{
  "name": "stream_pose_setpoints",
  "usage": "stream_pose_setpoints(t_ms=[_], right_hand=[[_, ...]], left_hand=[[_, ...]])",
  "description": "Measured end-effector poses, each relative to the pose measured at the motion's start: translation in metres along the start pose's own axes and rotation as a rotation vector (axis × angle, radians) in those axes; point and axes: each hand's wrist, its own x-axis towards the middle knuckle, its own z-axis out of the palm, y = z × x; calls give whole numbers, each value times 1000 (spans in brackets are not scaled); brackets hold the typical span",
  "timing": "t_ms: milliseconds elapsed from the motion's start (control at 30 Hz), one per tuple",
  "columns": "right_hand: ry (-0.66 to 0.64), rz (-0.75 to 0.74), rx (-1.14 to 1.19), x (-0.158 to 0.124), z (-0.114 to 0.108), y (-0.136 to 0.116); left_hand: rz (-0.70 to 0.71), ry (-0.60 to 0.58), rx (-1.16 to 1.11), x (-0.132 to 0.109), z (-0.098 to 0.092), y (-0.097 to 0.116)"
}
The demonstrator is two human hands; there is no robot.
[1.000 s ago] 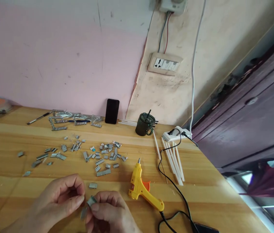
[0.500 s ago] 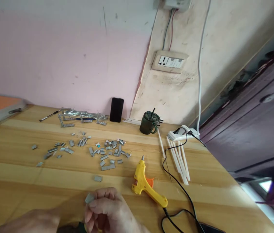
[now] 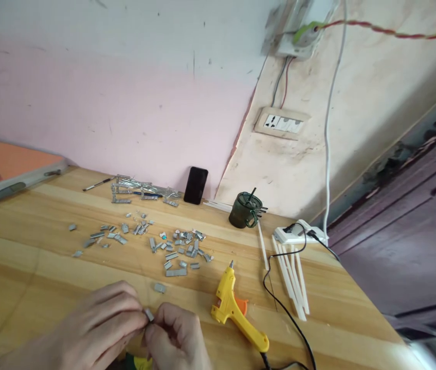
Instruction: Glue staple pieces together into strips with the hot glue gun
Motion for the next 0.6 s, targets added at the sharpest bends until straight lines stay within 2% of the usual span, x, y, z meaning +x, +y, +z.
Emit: stream_pose_setpoints(t_ms=[133, 267, 433, 600], right_hand=[[34, -56, -112, -2, -1, -4], [33, -55, -171, -4, -2, -8], [7, -20, -126, -2, -4, -5], [6, -15, -104, 0, -6, 2]], left_hand=[[13, -45, 38, 1, -1, 2], [20, -21, 63, -1, 6, 1], [22, 5, 67, -2, 11, -3], [-33, -41, -2, 0, 11, -3]])
